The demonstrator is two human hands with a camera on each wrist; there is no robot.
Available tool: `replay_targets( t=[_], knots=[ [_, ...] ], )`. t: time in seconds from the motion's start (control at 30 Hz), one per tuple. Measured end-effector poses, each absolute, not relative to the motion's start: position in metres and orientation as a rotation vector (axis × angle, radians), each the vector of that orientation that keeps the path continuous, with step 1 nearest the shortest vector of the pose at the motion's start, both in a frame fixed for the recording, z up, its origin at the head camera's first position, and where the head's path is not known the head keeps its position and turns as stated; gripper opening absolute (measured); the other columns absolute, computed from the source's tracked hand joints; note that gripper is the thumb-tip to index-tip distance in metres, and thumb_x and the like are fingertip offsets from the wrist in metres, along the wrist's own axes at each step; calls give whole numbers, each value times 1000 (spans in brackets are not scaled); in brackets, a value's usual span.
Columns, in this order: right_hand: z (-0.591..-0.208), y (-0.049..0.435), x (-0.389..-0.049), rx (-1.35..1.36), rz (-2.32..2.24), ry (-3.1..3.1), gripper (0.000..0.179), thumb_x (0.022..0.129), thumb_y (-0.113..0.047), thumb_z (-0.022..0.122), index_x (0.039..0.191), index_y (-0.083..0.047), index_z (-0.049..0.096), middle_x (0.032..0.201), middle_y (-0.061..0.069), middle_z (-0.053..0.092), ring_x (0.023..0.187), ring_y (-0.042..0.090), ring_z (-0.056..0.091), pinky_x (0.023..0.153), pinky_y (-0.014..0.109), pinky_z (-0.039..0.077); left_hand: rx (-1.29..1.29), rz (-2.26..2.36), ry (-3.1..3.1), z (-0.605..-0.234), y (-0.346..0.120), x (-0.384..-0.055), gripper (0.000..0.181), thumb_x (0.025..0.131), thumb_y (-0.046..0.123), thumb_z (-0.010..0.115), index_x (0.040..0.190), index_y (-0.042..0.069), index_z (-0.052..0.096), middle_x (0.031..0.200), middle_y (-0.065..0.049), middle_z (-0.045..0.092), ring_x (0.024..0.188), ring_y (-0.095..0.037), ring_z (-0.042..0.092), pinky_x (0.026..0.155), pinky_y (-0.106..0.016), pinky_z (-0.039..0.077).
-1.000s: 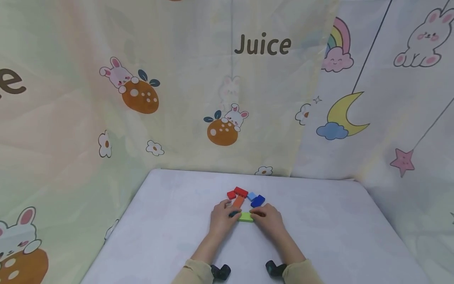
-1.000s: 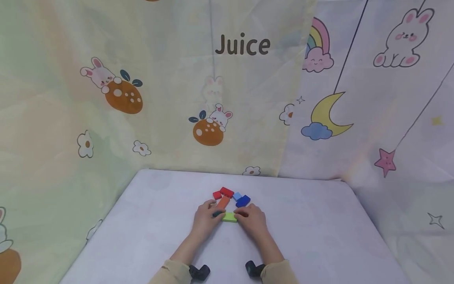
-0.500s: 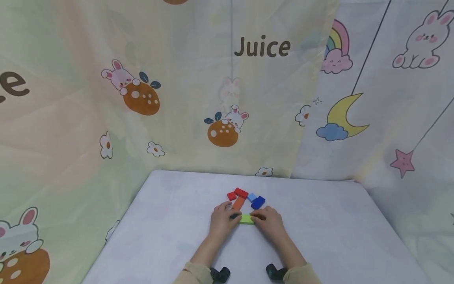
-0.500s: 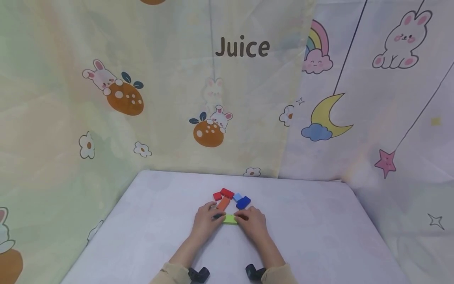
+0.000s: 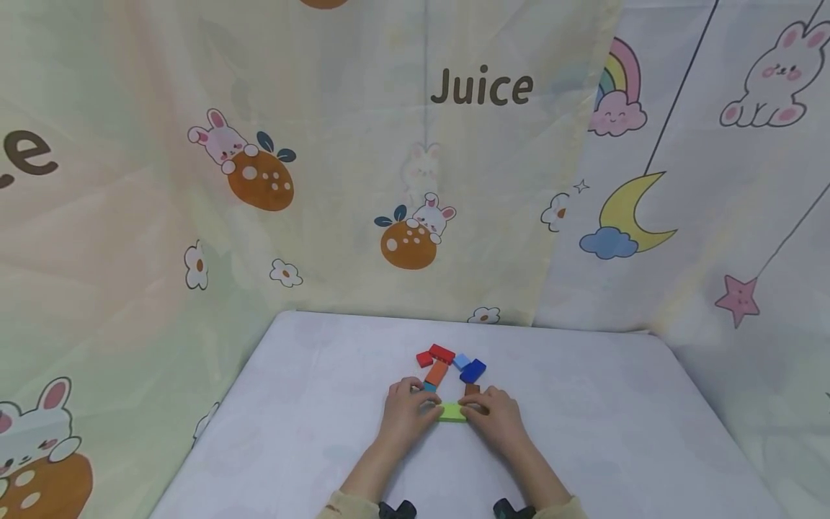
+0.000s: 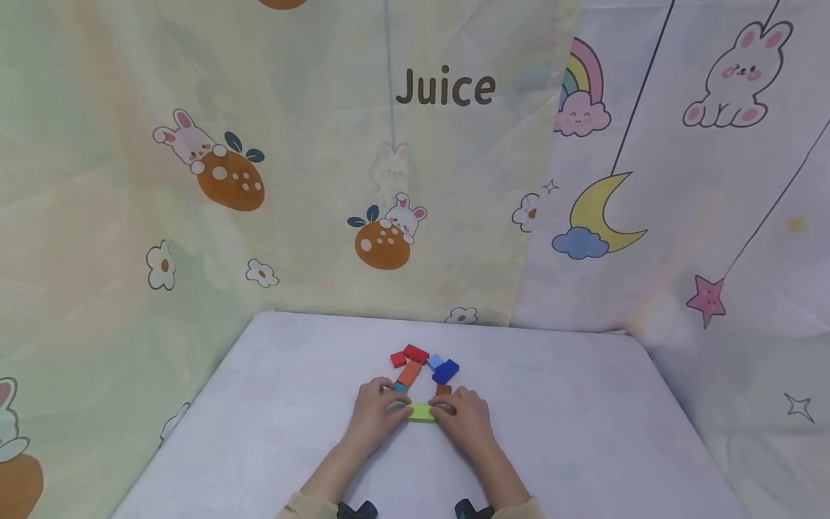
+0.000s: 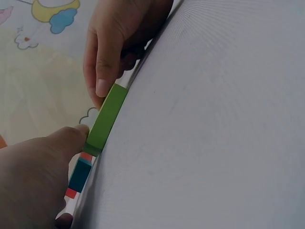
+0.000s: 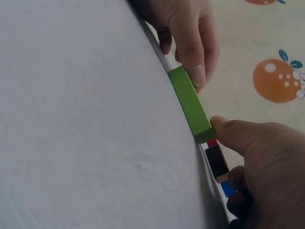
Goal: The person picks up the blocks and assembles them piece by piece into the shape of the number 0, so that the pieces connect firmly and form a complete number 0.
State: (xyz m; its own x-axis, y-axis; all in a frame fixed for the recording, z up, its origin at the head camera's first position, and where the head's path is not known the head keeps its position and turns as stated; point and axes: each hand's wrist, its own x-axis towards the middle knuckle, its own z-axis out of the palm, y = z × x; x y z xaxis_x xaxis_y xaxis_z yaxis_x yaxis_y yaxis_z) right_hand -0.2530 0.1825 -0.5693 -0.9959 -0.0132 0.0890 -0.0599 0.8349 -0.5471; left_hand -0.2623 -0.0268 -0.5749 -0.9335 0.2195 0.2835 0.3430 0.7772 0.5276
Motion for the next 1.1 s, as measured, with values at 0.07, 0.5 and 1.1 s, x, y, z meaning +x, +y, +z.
replay_targets(
  t=[0.07,0.5,1.1],
  knots=[
    [-569,183,-252,69,868,-2934,16,85,-39,75,101,-36,76,77,-4,46,74,14,38,64,30,27,-457,-872,-2754,-574,-27,-260,20,85,46,74,103,36,75,127,-1,56,120,-25,48,97,-48,44],
    [-566,182,-248,103,855,-2922,16,85,-39,74,101,-35,76,76,-6,48,73,13,39,65,29,28,-480,-779,-2814,-574,-29,-260,47,89,51,68,130,29,66,139,2,58,128,-27,49,104,-50,44],
    [-567,186,-236,164,837,-2943,15,86,-42,72,101,-38,75,73,-10,47,71,11,38,66,29,27,-477,-950,-2816,-575,-36,-252,31,96,23,65,126,28,69,127,8,61,119,-14,58,99,-36,53]
  ],
)
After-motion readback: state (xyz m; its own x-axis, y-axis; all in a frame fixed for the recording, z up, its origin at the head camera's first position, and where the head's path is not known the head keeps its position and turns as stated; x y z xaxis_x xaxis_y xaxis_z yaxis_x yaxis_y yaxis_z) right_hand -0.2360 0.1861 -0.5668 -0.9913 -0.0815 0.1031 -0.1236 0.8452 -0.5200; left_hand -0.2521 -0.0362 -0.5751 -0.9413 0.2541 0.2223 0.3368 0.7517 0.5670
